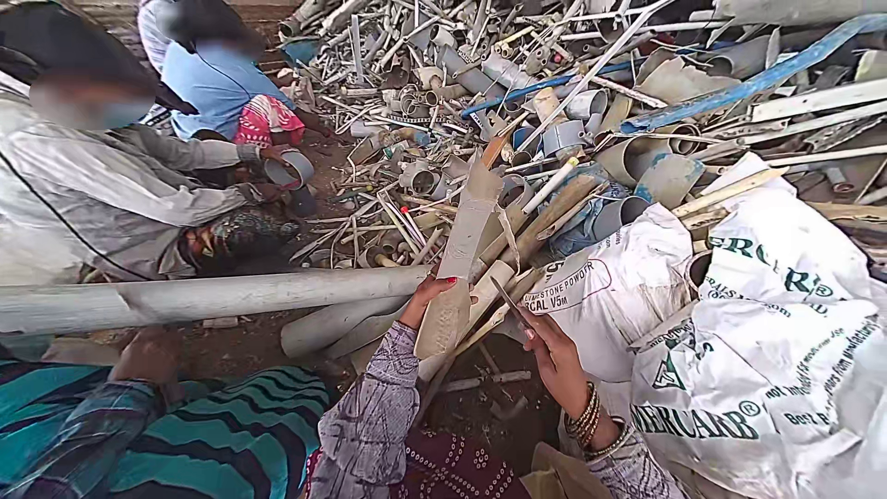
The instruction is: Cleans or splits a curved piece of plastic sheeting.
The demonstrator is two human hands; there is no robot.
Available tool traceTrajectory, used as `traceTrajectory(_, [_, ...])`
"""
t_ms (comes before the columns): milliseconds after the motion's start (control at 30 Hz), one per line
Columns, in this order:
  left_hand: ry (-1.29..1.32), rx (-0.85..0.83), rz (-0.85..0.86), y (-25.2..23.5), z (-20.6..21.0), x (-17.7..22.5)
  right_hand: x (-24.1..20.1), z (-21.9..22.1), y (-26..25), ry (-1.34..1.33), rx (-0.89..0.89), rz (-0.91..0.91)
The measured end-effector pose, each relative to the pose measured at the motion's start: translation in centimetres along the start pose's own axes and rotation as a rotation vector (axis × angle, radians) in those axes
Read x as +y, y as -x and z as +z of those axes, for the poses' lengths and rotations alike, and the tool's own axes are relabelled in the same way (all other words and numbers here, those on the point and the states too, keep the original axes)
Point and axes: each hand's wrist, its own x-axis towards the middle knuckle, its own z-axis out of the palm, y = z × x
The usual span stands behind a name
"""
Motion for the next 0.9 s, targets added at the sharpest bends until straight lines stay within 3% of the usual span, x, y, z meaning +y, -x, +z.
traceTrajectory(67, [-0.025, -0.048, -0.021, 0.4, -0.1, -0.3, -0.9, 0.6, 0.4, 0.154, -0.06, -0.247])
traceTrajectory(133, [-0.093, -0.078, -0.034, 0.6, 0.1, -0.7, -0.9, 1.4, 0.5, 0.289, -0.072, -0.357])
traceTrajectory(300, [-0.214, -0.247, -0.045, 0.4, 0.2, -2.3, 0.4, 0.2, -0.8, 0.417, -0.007, -0.019])
traceTrajectory(467, [-0.281, -0.289, -0.092, -0.4, -0.5, -2.2, -2.9, 0.6, 1.4, 0.423, -0.035, -0.179])
traceTrajectory(600, [-0.262, -0.285, -0.119, -0.4, -0.9, -2.5, -1.6, -0.6, -0.6, 0.466, -0.121, 0.076])
traceTrajectory(700, [-0.236, -0.235, -0.112, 0.0, -0.6, -1.7, -3.0, 0.3, 0.7, 0.41, -0.09, -0.17])
traceTrajectory(767, [-0.179, -0.2, -0.107, 0.0, -0.7, -1.5, -3.5, 0.7, 1.3, 0.413, -0.075, -0.227])
traceTrajectory(833, [-0.129, -0.307, -0.041, 0.1, -1.4, -2.0, -2.4, 0.1, 0.2, 0.443, -0.072, -0.08])
traceTrajectory(900, [-0.109, -0.69, 0.097, 0.5, -1.8, -0.3, -2.0, -0.5, -0.7, 0.442, -0.081, 0.019])
